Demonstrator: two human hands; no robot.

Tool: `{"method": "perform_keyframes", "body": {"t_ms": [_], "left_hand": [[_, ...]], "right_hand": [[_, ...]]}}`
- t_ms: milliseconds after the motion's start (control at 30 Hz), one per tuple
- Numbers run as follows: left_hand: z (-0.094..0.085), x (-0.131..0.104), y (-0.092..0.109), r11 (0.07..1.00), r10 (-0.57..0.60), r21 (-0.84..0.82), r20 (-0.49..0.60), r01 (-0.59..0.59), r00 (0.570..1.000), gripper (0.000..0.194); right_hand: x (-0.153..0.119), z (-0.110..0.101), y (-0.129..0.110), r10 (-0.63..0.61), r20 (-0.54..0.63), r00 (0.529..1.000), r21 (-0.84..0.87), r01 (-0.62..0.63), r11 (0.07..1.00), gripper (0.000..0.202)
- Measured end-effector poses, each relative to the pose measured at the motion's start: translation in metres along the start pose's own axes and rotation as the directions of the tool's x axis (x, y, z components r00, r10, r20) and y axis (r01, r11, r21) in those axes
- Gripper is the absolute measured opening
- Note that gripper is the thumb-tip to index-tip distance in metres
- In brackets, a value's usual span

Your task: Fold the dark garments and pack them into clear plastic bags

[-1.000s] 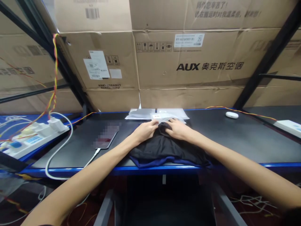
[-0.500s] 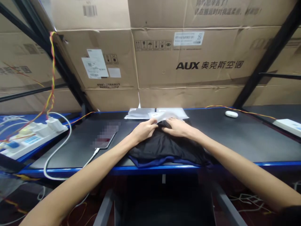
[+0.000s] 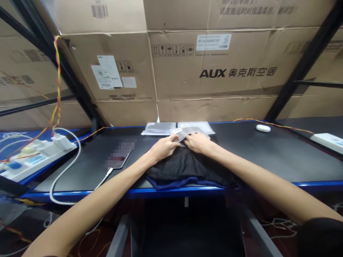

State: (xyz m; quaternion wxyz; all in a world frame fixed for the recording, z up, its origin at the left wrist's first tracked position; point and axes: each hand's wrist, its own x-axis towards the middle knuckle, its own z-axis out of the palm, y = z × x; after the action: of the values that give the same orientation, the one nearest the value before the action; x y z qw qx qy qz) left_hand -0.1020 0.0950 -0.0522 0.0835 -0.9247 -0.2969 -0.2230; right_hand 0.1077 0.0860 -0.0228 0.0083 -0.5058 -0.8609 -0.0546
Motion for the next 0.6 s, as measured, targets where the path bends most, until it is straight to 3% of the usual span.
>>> {"method": "perform_keyframes", "body": {"t_ms": [133,200,267,367,600], "left_hand": [[-0.001,0.001,0.000,1.000,-0.026,-0.015,0.001,0.026,1.000,0.026],[-0.002,0.001,0.000,0.999,-0.029,-0.022,-0.002,0.029,1.000,0.026],[-0.003,0.001,0.000,0.999,-0.030,-0.022,-0.001,0.030,1.000,0.026],[-0.004,0.001,0.000,0.999,-0.035,-0.005,0.002,0.035,0.999,0.025],[-0.002,0.001,-0.001,0.999,-0.011,0.034,0.023,0.010,1.000,0.026]], "right_hand": [[0.000,-0.008,0.002,0.070,0.012,0.997,0.029,-0.070,0.997,0.053],[-0.007,-0.013,0.013,0.038,0.051,0.998,0.100,-0.043,0.994,0.058],[-0.015,-0.017,0.027,-0.119,0.105,0.987,0.214,0.095,0.972,0.057],[-0.019,-0.016,0.039,-0.266,0.074,0.961,0.255,0.240,0.937,0.046],[0.002,0.003,0.011,-0.041,0.002,0.999,0.003,0.041,0.999,0.039]]}}
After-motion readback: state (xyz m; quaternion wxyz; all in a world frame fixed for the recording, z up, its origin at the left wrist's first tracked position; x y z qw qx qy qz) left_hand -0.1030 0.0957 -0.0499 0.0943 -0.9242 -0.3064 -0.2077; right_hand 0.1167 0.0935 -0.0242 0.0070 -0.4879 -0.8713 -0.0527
